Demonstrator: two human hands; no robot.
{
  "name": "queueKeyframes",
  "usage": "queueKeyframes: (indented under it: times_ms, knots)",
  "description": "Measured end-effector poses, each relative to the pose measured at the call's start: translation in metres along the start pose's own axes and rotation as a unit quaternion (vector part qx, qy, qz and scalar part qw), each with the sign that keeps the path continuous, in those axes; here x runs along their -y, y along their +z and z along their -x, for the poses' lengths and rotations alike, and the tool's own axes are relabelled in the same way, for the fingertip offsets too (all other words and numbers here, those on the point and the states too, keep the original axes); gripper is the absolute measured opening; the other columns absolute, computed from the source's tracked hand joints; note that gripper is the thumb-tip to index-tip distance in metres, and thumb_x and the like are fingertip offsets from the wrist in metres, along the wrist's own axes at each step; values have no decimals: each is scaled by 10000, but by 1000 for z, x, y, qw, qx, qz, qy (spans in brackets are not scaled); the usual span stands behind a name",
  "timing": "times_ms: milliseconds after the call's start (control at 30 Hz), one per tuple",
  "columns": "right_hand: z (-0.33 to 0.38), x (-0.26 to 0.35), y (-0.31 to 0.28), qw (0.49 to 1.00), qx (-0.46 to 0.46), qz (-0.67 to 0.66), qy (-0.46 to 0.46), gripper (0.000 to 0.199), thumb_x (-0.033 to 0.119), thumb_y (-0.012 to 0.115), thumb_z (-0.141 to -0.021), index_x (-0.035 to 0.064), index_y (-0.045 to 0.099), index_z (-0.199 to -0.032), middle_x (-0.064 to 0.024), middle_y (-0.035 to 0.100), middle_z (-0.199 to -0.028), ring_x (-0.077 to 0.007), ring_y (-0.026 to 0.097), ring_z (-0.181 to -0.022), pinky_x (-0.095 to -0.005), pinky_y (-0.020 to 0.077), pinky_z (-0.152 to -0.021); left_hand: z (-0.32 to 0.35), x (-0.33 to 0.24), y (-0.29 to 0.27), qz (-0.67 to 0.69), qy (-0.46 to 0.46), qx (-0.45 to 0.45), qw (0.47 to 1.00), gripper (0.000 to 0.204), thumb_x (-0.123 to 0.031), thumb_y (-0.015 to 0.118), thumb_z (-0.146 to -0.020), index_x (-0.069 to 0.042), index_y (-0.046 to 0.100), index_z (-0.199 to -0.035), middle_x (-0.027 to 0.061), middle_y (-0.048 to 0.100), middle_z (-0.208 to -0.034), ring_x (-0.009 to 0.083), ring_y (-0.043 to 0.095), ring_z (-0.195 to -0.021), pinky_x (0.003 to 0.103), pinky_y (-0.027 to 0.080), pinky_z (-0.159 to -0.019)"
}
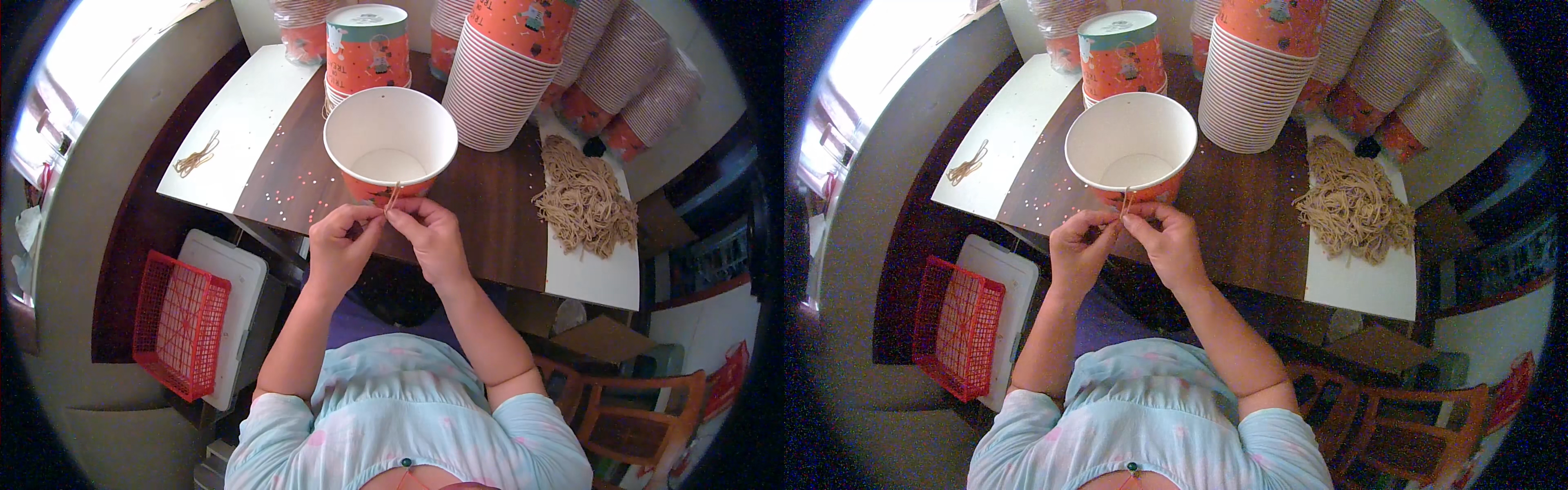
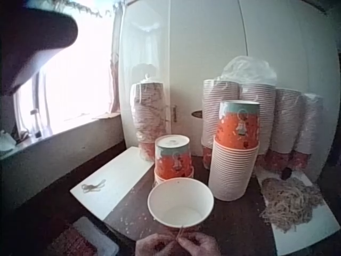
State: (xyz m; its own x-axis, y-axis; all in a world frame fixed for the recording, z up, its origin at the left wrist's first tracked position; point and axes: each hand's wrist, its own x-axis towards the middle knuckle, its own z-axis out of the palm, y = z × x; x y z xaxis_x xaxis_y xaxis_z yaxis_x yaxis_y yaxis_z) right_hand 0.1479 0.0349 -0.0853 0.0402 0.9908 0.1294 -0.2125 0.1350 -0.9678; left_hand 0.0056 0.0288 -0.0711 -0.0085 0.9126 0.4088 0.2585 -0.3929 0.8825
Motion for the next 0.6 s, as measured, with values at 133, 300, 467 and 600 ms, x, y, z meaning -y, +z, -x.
queueKeyframes:
  times_ms: [133, 300, 467, 600]
  knots:
    - [0, -4, -1, 1000, 17, 15, 5, 135, 109, 647, -840, 0, 662, -919, -47, 668, -866, -93, 593, -791, -244, 471, -745, 0, 2, 0, -9, -12, 6, 1000, 79, -11, 680, -786, 0, 681, -864, 17, 651, -752, 44, 558, -655, 194, 451, -586]
    - [4, 4, 3, 996, -9, 84, -9, 150, 156, 678, -817, 17, 690, -874, -44, 676, -796, -100, 597, -727, -252, 475, -681, 1, 5, 0, -26, 11, 0, 1000, 83, -6, 675, -786, -2, 682, -869, 27, 659, -751, 50, 563, -645, 199, 456, -580]
    - [5, 4, 1, 977, -34, 173, -117, 146, 151, 683, -801, 22, 696, -868, -63, 679, -789, -117, 606, -674, -256, 474, -634, 1, 2, 0, -49, 22, 2, 999, 71, 5, 665, -781, -2, 677, -850, 28, 663, -752, 45, 560, -642, 197, 452, -578]
    - [3, 11, 0, 982, -42, 167, -79, 152, 154, 684, -799, 21, 697, -871, -61, 683, -788, -113, 601, -656, -253, 471, -618, 2, 4, -1, -41, 21, 2, 999, 65, 7, 664, -775, -1, 672, -839, 26, 663, -748, 44, 555, -638, 195, 443, -570]
